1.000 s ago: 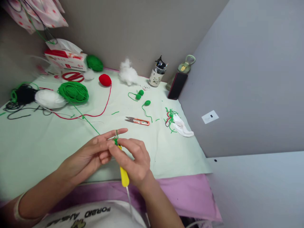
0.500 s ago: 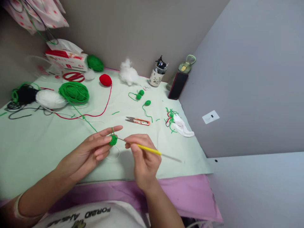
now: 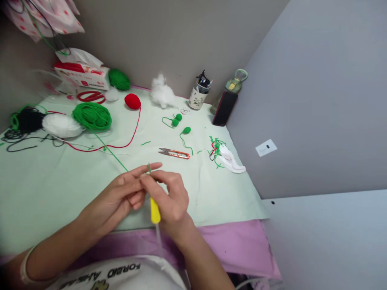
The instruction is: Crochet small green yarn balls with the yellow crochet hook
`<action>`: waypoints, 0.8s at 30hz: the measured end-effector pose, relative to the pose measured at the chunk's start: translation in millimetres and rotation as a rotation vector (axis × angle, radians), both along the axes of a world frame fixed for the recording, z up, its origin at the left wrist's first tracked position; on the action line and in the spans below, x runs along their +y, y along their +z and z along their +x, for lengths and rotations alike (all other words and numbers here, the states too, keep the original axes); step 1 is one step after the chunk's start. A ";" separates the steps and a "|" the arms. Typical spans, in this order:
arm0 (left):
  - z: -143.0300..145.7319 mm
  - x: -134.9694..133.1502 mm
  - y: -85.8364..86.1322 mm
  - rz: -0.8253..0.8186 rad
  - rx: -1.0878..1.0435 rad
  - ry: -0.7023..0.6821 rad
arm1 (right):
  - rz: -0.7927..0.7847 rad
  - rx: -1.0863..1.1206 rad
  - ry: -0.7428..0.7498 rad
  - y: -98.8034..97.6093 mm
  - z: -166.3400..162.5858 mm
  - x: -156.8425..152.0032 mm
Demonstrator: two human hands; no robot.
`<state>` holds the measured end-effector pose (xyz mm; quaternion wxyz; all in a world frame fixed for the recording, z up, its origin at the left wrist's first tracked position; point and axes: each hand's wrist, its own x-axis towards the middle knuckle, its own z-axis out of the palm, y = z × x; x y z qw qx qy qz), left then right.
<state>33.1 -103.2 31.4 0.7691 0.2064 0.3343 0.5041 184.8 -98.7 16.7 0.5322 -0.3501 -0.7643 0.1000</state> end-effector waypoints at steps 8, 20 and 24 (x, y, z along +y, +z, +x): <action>-8.2 0.2 1.6 0.078 0.051 -0.002 | -0.486 0.526 0.199 2.7 0.8 10.8; -8.8 -3.4 2.1 0.115 0.250 0.063 | -0.493 0.467 0.188 9.2 4.3 4.1; -4.9 -4.3 4.2 0.162 0.341 0.167 | -0.237 0.198 0.099 10.0 4.2 -3.5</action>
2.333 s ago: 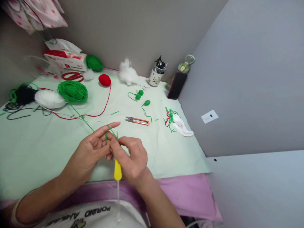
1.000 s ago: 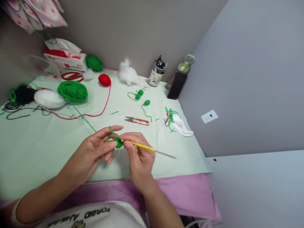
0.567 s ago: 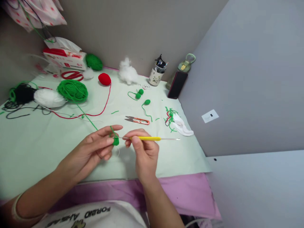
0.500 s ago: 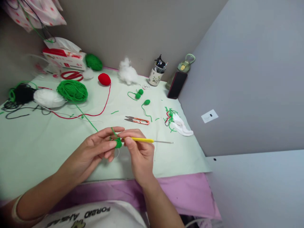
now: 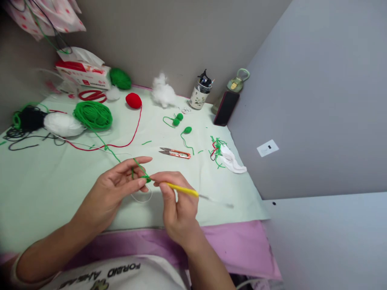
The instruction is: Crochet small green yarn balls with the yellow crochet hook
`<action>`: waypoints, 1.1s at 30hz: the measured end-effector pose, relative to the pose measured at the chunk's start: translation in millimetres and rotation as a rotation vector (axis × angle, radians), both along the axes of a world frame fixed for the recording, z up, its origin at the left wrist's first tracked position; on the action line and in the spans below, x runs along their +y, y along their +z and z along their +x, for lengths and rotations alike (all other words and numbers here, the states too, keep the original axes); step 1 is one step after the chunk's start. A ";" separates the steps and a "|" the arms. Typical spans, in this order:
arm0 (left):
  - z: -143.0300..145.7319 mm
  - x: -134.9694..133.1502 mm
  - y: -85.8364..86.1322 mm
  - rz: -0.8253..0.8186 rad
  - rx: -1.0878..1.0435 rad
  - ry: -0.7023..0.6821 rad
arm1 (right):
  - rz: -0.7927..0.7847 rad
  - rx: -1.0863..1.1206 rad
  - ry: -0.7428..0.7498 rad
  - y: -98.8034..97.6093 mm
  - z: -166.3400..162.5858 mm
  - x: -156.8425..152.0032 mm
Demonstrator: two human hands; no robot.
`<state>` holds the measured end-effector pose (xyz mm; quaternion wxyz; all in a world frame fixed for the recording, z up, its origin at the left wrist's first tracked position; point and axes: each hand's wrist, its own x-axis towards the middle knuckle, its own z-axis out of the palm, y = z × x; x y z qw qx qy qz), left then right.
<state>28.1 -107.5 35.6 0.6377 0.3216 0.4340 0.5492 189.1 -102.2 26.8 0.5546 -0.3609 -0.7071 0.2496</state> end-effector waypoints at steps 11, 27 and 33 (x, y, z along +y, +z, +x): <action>3.7 -0.2 -0.7 -0.082 -0.176 -0.107 | 0.393 -0.330 -0.147 -14.4 -0.1 2.2; 7.9 2.2 -2.2 -0.087 -0.215 -0.103 | 0.183 -0.140 -0.097 -14.9 -3.6 4.9; -0.5 8.8 0.4 -0.208 -0.390 -0.116 | 0.041 0.125 -0.079 -9.5 -2.3 8.7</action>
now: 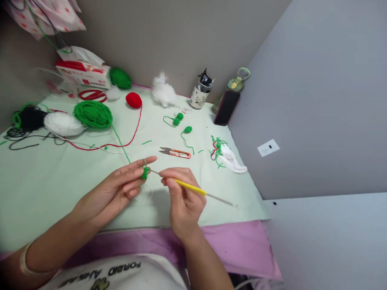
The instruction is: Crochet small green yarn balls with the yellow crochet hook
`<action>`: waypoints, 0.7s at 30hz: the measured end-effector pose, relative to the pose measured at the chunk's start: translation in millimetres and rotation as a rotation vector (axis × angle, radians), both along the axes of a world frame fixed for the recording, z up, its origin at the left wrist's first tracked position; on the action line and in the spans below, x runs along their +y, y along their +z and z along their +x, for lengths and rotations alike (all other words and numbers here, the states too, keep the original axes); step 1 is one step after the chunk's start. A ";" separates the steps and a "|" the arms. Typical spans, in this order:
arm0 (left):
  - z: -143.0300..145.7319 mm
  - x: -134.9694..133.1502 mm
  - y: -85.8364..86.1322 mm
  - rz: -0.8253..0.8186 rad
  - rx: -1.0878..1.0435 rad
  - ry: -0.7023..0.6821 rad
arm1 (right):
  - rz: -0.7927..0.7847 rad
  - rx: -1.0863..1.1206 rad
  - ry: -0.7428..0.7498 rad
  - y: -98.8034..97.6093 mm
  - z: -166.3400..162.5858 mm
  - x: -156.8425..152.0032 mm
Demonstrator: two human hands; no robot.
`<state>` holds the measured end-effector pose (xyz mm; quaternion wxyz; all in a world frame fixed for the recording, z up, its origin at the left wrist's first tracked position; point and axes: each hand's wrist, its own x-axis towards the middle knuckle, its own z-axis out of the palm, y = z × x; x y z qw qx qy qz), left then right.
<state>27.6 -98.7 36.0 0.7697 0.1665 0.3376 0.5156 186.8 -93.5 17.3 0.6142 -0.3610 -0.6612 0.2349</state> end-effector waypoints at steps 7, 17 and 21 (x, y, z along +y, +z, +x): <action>3.3 -3.9 0.4 0.123 0.179 0.011 | -0.274 0.177 0.170 3.3 -1.2 4.7; -1.6 -5.3 -1.4 0.181 0.260 0.031 | -0.228 0.128 0.148 10.6 3.1 -3.2; 2.8 -7.1 -3.4 0.224 0.373 0.100 | 0.117 -0.252 0.082 5.8 0.6 -7.9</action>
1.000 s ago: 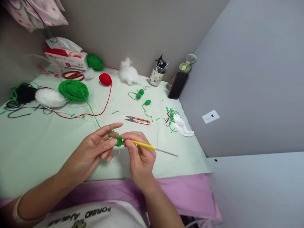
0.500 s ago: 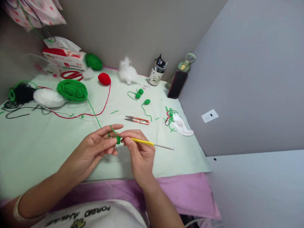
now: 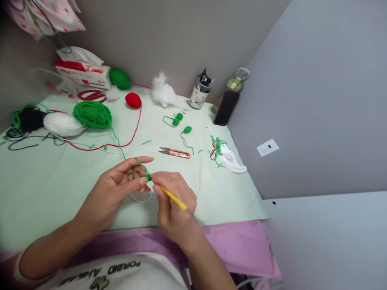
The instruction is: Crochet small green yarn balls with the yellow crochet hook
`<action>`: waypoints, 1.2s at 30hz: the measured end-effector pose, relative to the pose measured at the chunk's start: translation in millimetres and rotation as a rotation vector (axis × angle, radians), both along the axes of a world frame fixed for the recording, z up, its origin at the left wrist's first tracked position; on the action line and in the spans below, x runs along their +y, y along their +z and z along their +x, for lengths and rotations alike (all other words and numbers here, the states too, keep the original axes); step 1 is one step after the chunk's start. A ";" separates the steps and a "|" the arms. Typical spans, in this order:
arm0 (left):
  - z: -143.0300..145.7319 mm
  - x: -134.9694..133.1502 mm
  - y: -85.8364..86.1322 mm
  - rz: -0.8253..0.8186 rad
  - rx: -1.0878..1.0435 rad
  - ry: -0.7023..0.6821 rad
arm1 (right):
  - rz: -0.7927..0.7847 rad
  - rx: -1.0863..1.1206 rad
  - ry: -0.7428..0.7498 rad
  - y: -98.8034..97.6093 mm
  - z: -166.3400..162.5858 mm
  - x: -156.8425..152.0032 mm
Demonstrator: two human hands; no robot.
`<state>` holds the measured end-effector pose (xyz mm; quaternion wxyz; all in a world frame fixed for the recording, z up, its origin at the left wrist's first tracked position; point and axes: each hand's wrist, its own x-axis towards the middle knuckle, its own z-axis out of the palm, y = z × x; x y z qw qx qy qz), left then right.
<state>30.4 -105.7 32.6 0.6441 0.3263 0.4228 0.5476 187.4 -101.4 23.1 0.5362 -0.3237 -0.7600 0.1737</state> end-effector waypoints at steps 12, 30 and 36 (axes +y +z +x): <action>-5.5 5.2 3.0 -0.169 -0.335 -0.170 | -0.274 0.431 0.044 -3.4 -2.7 10.1; -2.8 4.3 -3.4 -0.136 -0.293 -0.107 | -0.482 0.503 0.106 -7.0 0.4 11.9; -1.2 1.4 -4.9 -0.080 -0.193 -0.151 | -0.594 0.566 0.175 -6.7 2.8 12.3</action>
